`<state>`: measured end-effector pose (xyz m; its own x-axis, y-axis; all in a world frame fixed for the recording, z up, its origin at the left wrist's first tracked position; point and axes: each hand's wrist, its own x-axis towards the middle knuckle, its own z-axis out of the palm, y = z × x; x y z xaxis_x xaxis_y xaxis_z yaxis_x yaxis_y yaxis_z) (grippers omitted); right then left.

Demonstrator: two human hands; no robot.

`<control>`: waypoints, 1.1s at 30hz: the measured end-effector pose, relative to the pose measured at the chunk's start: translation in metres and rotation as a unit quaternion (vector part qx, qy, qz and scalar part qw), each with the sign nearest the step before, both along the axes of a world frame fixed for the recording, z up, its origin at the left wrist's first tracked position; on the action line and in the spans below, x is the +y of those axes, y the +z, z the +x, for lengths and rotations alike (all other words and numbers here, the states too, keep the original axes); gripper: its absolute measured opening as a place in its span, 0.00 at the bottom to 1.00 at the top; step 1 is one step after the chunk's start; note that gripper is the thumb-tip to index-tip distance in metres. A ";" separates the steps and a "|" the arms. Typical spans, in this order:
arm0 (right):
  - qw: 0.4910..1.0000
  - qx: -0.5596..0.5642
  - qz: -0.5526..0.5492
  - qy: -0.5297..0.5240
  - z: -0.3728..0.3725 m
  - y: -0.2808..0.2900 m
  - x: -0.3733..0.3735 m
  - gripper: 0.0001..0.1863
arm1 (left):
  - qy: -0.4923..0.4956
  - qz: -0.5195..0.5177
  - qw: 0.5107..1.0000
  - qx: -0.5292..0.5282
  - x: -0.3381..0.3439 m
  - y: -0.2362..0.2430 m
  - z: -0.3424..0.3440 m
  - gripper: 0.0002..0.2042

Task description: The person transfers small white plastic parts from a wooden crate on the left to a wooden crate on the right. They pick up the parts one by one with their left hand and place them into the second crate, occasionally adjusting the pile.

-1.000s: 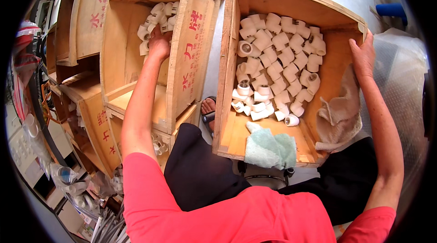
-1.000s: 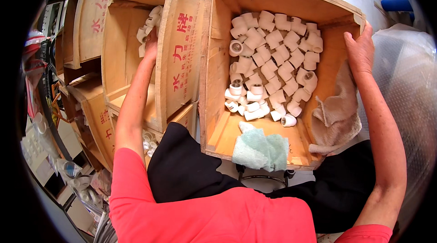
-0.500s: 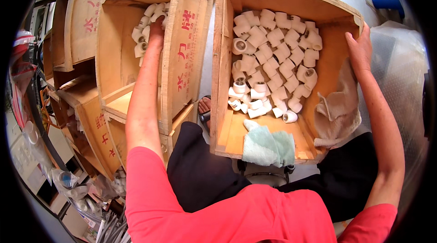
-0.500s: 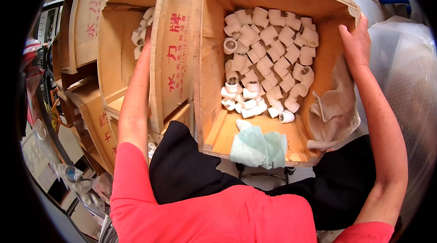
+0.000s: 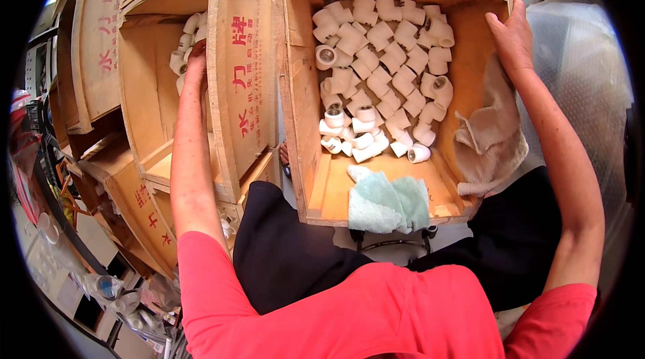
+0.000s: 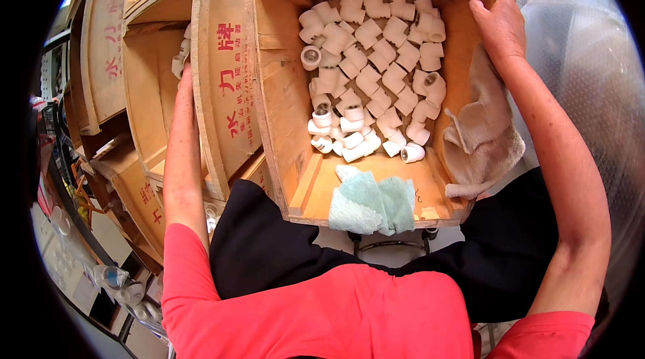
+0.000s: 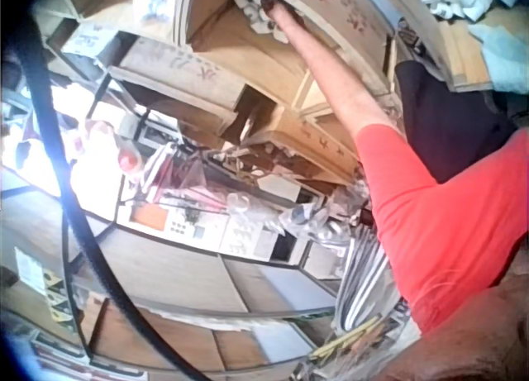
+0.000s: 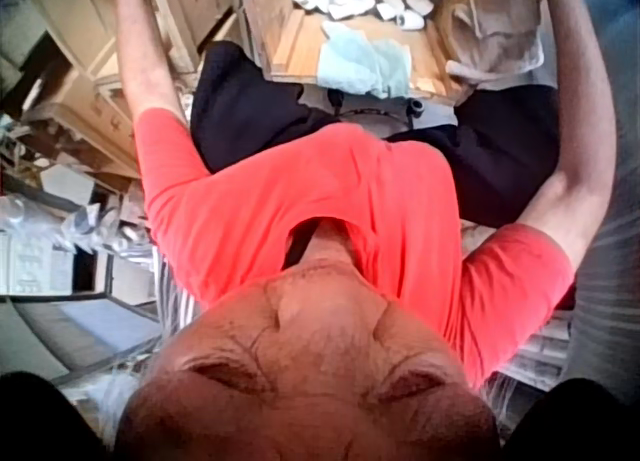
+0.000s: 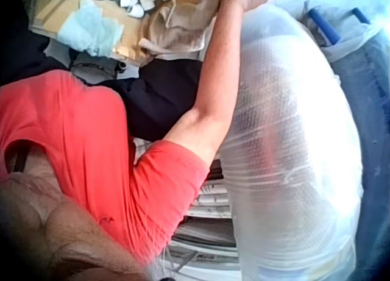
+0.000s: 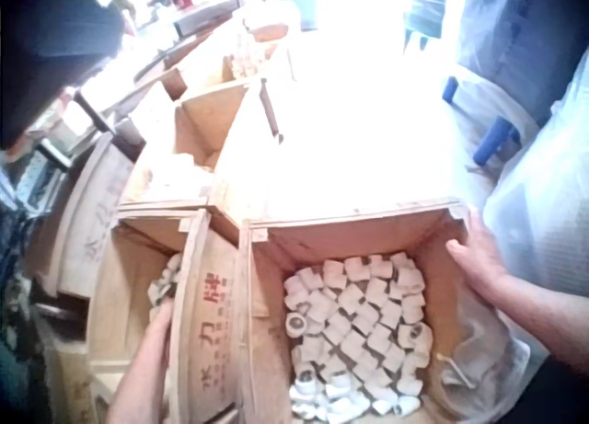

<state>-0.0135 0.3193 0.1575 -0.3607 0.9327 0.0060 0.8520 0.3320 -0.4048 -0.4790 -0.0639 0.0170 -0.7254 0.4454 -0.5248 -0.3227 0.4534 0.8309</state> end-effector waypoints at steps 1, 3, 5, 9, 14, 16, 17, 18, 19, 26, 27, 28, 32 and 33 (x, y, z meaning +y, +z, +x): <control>1.000 0.000 0.001 0.001 0.000 0.001 0.000 0.30 | 0.007 0.004 1.000 0.005 -0.001 -0.005 -0.001 0.16; 1.000 0.003 0.002 0.005 -0.001 -0.001 0.001 0.30 | 0.015 -0.029 0.999 0.039 -0.001 -0.016 -0.011 0.17; 1.000 0.011 0.000 0.011 -0.003 -0.002 0.001 0.31 | 0.027 -0.064 0.995 0.078 -0.006 -0.021 -0.025 0.18; 1.000 0.003 0.002 0.008 0.000 -0.002 0.000 0.31 | 0.057 -0.029 0.997 0.038 0.008 -0.011 -0.009 0.20; 1.000 0.015 0.021 0.011 0.003 -0.002 0.002 0.32 | 0.091 0.147 0.963 -0.208 0.018 0.042 0.017 0.19; 0.999 0.016 0.023 0.017 0.000 -0.004 0.002 0.32 | 0.118 0.181 0.942 -0.256 0.012 0.049 0.014 0.18; 0.999 0.016 0.024 0.020 -0.001 -0.005 0.002 0.32 | 0.094 0.177 0.943 -0.265 0.008 0.052 0.013 0.19; 0.999 0.016 0.024 0.020 0.000 -0.006 0.002 0.32 | 0.068 0.174 0.942 -0.278 0.007 0.056 0.018 0.19; 0.999 0.017 0.024 0.020 0.000 -0.006 0.002 0.32 | 0.042 0.171 0.941 -0.291 0.006 0.060 0.024 0.19; 1.000 0.008 0.010 0.000 0.003 -0.004 0.002 0.31 | 0.011 0.070 0.977 -0.201 0.025 0.117 0.082 0.25; 1.000 0.004 0.009 0.000 0.003 -0.004 0.002 0.31 | 0.012 0.042 0.981 -0.188 0.029 0.126 0.090 0.26; 1.000 -0.001 0.009 -0.001 0.003 -0.004 0.003 0.31 | 0.017 0.023 0.984 -0.177 0.032 0.128 0.093 0.26; 0.999 0.007 0.030 0.022 0.005 -0.007 0.006 0.33 | 0.016 0.021 0.989 -0.145 0.024 0.119 0.070 0.25; 0.999 0.011 0.018 0.027 -0.006 -0.008 0.002 0.32 | 0.000 0.051 0.990 -0.135 -0.010 0.102 0.019 0.24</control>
<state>-0.0199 0.3218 0.1493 -0.4099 0.9109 0.0474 0.8233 0.3918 -0.4107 -0.4596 -0.0741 0.1192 -0.5646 0.5067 -0.6515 -0.5388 0.3717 0.7560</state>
